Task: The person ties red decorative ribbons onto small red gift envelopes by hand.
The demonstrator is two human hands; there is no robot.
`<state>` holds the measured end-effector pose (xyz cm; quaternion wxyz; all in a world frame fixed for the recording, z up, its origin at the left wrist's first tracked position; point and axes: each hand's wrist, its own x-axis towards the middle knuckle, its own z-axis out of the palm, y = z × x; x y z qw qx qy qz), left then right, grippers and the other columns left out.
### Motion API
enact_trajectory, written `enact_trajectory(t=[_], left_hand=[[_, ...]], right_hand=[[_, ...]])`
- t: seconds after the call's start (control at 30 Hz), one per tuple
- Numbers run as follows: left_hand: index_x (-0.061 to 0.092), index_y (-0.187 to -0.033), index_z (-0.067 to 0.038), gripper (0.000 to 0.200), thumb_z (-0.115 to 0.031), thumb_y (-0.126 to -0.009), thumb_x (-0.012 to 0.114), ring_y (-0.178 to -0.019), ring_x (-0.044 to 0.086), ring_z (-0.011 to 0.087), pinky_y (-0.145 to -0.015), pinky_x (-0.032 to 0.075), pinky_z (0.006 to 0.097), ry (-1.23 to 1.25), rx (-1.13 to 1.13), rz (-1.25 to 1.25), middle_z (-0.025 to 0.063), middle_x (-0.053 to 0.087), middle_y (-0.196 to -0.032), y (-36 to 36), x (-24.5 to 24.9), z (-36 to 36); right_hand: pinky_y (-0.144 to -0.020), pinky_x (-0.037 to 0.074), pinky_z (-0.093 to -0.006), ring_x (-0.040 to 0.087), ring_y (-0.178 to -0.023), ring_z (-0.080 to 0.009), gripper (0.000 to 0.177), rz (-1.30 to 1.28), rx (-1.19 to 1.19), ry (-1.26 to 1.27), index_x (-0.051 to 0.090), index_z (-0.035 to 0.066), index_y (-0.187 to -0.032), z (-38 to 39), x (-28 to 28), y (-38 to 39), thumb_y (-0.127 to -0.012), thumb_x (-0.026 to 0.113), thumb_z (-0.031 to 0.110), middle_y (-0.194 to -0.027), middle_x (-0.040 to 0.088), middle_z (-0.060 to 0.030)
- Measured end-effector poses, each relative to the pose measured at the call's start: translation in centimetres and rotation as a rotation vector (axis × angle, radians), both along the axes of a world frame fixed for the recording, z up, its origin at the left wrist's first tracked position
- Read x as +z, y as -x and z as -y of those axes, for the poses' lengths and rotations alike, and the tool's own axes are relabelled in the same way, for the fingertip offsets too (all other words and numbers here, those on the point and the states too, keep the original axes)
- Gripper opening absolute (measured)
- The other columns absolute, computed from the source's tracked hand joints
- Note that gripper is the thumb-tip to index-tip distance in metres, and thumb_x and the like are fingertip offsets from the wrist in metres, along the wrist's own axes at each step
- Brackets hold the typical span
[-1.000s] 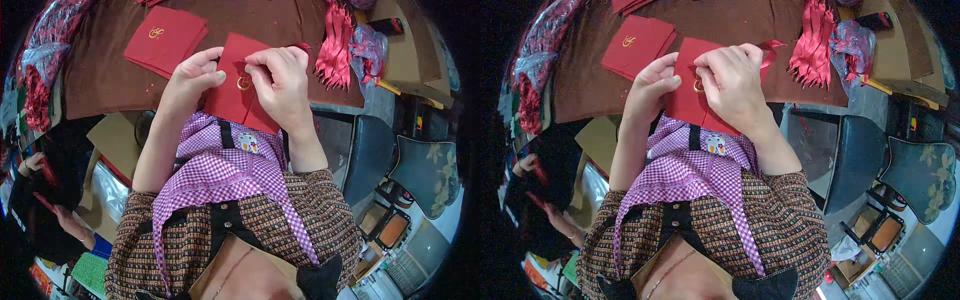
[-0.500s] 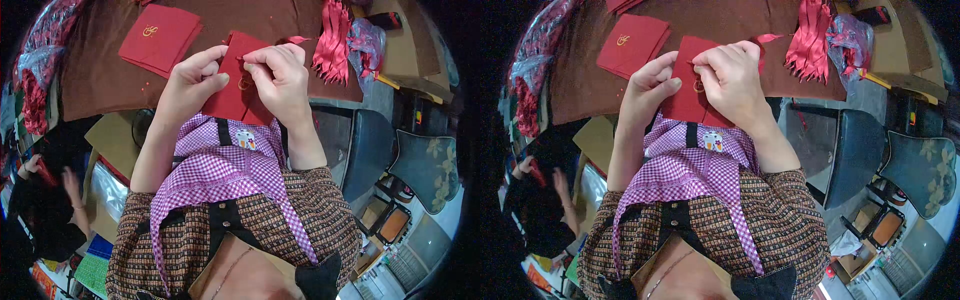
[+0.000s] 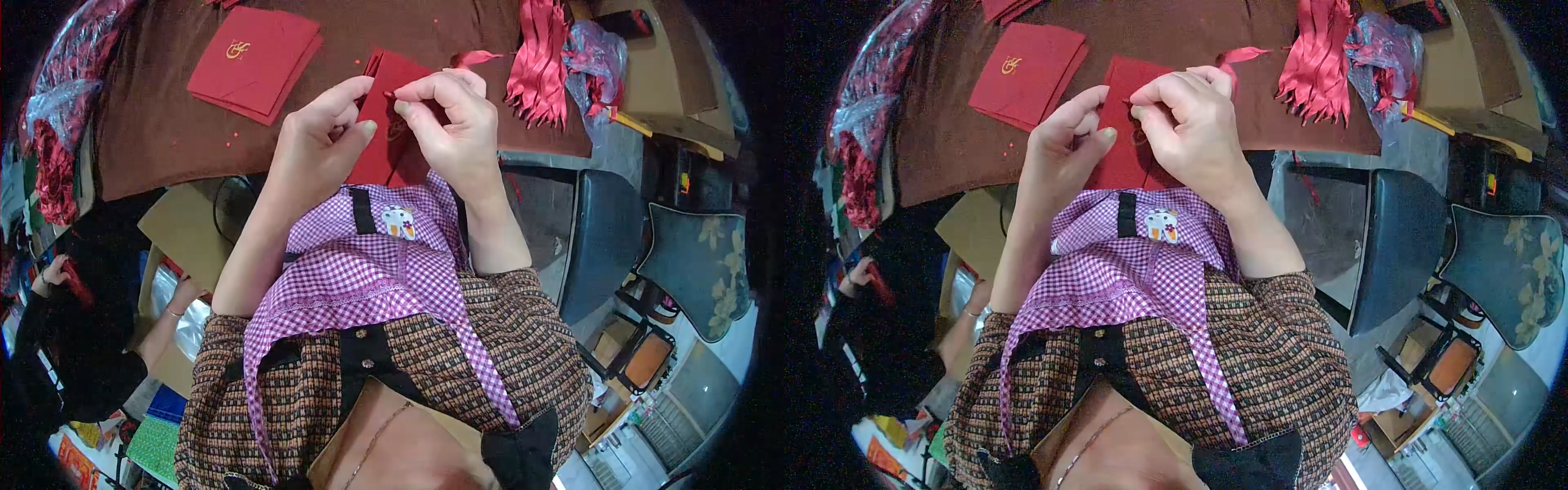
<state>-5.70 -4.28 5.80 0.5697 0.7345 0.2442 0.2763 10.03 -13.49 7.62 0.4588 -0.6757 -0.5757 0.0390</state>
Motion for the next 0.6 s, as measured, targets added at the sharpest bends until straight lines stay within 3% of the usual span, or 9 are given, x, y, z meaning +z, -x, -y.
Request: enact_trajectory(t=[0.27,0.6], left_hand=[[0.056,-0.123,0.0,0.043,0.001,-0.08,0.064,-0.056,0.046,0.0085,-0.055,0.043,0.0249,-0.143,0.015,-0.051,0.0027,0.047,-0.064,0.0,0.0,0.2],[0.057,-0.121,0.0,0.043,0.003,-0.078,0.06,-0.053,0.047,0.014,-0.052,0.042,0.0279,-0.166,0.001,-0.087,0.0078,0.045,-0.06,-0.2,-0.9,0.3]], right_hand=[[-0.088,0.043,-0.0369,0.061,-0.083,-0.0208,0.008,-0.037,0.001,0.023,0.069,0.005,-0.081,-0.2,-0.4,0.3,-0.073,0.07,0.004,-0.077,0.068,-0.0045],[-0.081,0.047,-0.0357,0.06,-0.086,-0.0257,0.006,0.071,0.071,0.114,0.064,0.003,-0.077,-1.0,-0.6,-0.1,-0.072,0.068,0.003,-0.076,0.065,-0.007]])
